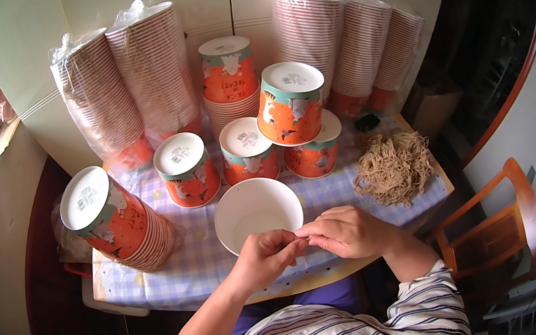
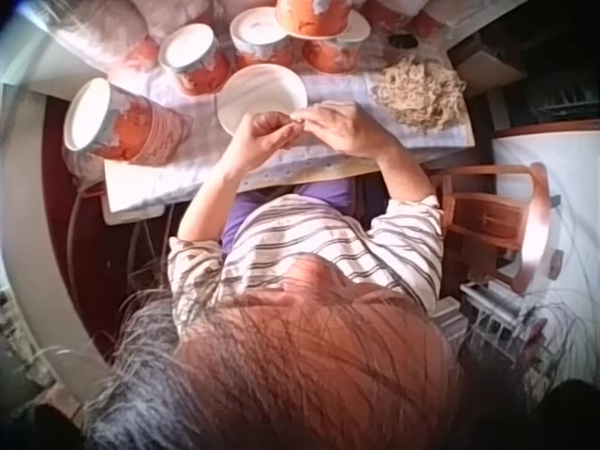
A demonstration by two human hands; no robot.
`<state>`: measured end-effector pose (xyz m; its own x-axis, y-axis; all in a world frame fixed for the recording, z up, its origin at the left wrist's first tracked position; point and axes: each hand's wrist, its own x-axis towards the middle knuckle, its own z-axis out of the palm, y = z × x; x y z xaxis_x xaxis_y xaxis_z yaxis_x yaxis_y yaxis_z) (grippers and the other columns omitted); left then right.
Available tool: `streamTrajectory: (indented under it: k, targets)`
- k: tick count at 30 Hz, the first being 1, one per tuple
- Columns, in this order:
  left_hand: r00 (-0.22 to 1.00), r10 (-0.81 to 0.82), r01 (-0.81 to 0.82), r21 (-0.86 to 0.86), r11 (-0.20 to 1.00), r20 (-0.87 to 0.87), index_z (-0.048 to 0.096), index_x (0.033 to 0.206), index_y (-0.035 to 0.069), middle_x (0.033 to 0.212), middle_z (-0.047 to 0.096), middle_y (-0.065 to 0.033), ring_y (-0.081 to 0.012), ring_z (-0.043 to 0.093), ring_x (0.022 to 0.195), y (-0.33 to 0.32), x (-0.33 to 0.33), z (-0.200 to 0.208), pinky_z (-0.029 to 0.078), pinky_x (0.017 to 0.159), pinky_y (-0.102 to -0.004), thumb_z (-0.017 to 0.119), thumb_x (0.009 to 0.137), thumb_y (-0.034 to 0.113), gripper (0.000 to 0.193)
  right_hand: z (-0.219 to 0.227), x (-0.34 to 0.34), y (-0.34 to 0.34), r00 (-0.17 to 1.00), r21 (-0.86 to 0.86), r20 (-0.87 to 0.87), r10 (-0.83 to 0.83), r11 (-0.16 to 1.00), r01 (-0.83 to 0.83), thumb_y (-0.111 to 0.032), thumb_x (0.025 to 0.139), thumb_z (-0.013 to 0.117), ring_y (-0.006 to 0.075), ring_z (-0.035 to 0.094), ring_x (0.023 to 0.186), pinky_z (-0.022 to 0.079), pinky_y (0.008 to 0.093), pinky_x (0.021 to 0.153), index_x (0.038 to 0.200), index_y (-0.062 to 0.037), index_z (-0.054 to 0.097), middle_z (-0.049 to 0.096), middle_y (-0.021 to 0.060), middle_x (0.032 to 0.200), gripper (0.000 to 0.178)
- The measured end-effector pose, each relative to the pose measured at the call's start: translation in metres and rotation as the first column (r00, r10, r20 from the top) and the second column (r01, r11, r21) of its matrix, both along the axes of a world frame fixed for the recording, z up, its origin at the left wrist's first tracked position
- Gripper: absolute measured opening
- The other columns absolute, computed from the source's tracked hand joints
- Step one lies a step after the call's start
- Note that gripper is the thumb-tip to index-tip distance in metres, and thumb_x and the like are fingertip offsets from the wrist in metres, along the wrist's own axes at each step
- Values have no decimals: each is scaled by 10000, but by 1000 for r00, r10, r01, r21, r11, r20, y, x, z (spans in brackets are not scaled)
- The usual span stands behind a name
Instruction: Threading and tying string handles onto paper buckets.
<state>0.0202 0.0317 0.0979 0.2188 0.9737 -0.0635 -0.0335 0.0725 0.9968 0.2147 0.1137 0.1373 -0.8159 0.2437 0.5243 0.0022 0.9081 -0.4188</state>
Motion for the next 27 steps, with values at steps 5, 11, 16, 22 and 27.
streamTrajectory:
  k: [5,11,16,22,27]
  targets:
    - [994,53,-59,63,996,92,653,963,-30,771,635,-1,-57,556,663,-10,1,-6,474,593,-211,608,932,149,187,-5,-1,-3,1000,-105,-27,-15,994,12,11,737,716,250,646,671,517,338,589,933,-32,624,653,91,785,221]
    - [992,120,-118,84,989,-23,653,941,-29,737,611,-10,-57,509,622,-19,3,-11,436,553,-225,627,907,113,148,-13,-3,-6,999,-25,-34,-23,999,22,6,706,728,248,644,667,515,331,576,881,-42,619,644,81,783,212]
    - [964,194,-129,316,940,-184,647,927,-16,731,603,-49,-97,547,639,-23,3,-7,451,582,-241,635,883,72,99,-14,-5,-9,999,40,-37,-23,999,25,-17,724,720,248,636,695,516,336,597,887,-50,600,626,72,809,205]
    - [945,244,-131,433,892,-216,641,912,-7,759,589,-91,-163,579,642,-27,7,-5,459,578,-278,635,859,32,66,-18,-6,-14,998,0,-63,-32,999,32,-17,758,698,250,621,697,513,340,605,893,-48,580,600,83,834,182]
    - [921,302,-100,599,794,-246,619,913,-15,768,577,-104,-213,592,641,-31,10,-6,466,554,-309,617,814,-34,101,-21,-3,-20,997,-97,-77,-33,995,26,0,772,691,238,612,649,501,328,564,906,-47,584,588,71,793,178]
